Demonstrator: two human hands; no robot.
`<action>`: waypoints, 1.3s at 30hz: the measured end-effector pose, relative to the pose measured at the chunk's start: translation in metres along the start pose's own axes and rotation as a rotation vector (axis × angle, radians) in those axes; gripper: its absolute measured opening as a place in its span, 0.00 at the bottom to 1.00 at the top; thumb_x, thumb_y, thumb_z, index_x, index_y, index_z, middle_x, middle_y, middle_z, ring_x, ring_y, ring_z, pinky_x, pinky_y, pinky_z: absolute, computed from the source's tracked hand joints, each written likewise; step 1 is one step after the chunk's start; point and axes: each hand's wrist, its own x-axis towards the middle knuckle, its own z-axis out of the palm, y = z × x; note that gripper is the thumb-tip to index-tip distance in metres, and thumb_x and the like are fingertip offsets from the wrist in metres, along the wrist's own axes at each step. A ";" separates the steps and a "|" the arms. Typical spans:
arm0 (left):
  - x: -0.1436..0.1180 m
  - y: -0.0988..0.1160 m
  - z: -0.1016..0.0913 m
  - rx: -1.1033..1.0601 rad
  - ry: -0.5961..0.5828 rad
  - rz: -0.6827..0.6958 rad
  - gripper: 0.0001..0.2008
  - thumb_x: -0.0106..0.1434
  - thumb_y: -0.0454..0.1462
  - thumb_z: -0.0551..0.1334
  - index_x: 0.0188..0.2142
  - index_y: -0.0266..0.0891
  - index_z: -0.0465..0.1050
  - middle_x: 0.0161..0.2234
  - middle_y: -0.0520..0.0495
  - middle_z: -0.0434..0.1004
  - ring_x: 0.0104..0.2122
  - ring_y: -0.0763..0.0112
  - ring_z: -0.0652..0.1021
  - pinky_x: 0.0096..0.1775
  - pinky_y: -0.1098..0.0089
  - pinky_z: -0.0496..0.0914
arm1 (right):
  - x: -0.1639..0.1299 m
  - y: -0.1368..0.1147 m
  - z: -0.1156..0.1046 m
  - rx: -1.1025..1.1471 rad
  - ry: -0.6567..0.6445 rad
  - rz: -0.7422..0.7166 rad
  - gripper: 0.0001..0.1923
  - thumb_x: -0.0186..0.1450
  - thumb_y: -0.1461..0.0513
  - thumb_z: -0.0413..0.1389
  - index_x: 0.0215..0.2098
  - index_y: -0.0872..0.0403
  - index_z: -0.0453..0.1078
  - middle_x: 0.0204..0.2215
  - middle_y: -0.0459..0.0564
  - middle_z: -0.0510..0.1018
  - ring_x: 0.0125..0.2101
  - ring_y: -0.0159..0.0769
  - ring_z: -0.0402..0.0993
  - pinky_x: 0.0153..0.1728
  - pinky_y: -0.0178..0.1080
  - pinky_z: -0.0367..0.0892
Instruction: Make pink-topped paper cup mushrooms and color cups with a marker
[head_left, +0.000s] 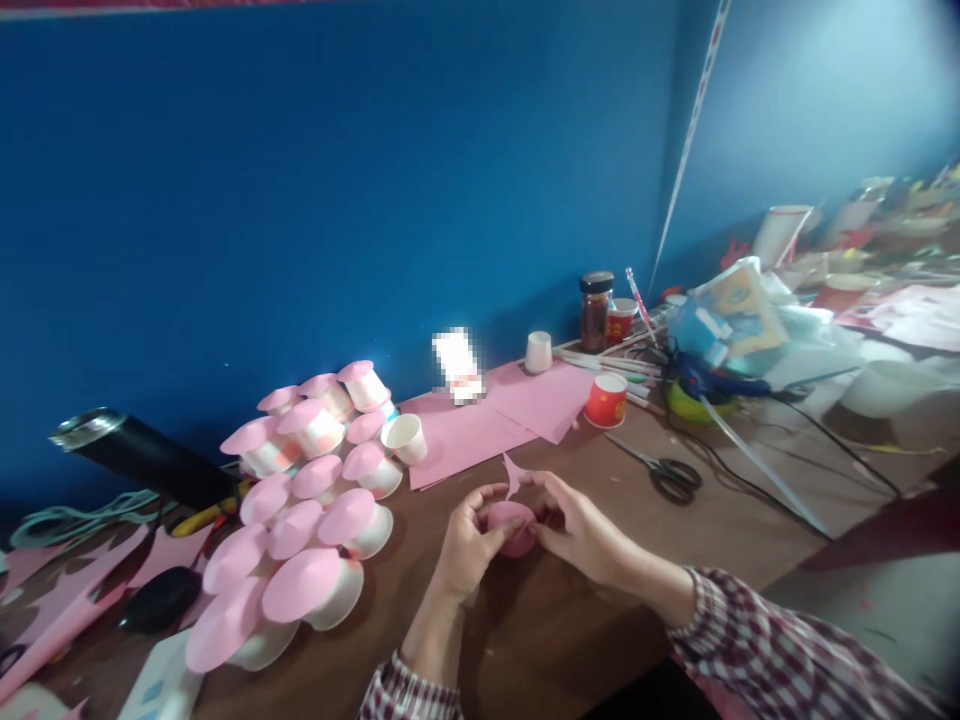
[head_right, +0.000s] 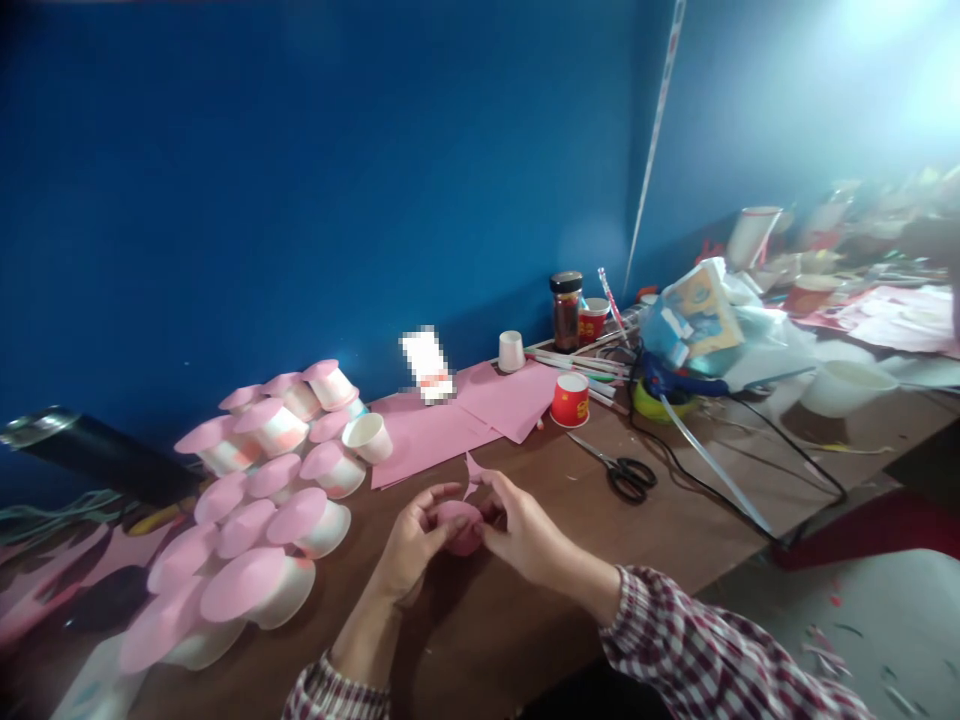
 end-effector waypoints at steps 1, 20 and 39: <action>0.000 0.000 0.001 0.007 0.006 -0.005 0.27 0.47 0.40 0.70 0.46 0.34 0.68 0.38 0.41 0.77 0.34 0.68 0.77 0.37 0.69 0.70 | -0.001 -0.002 0.000 -0.023 -0.005 -0.016 0.24 0.59 0.67 0.54 0.53 0.52 0.58 0.27 0.43 0.75 0.28 0.32 0.72 0.32 0.35 0.68; 0.004 -0.002 0.003 -0.282 0.178 -0.165 0.28 0.45 0.44 0.70 0.45 0.40 0.68 0.35 0.48 0.75 0.31 0.73 0.75 0.31 0.74 0.68 | -0.061 0.045 -0.156 -1.221 0.100 0.157 0.08 0.62 0.64 0.48 0.35 0.52 0.68 0.31 0.52 0.76 0.30 0.40 0.74 0.28 0.37 0.62; 0.020 -0.006 -0.005 -0.417 0.087 -0.022 0.23 0.51 0.38 0.69 0.46 0.39 0.67 0.35 0.50 0.73 0.29 0.78 0.73 0.30 0.77 0.67 | -0.012 0.003 -0.088 0.134 -0.295 0.175 0.18 0.62 0.59 0.54 0.50 0.55 0.66 0.41 0.55 0.77 0.44 0.42 0.73 0.43 0.42 0.69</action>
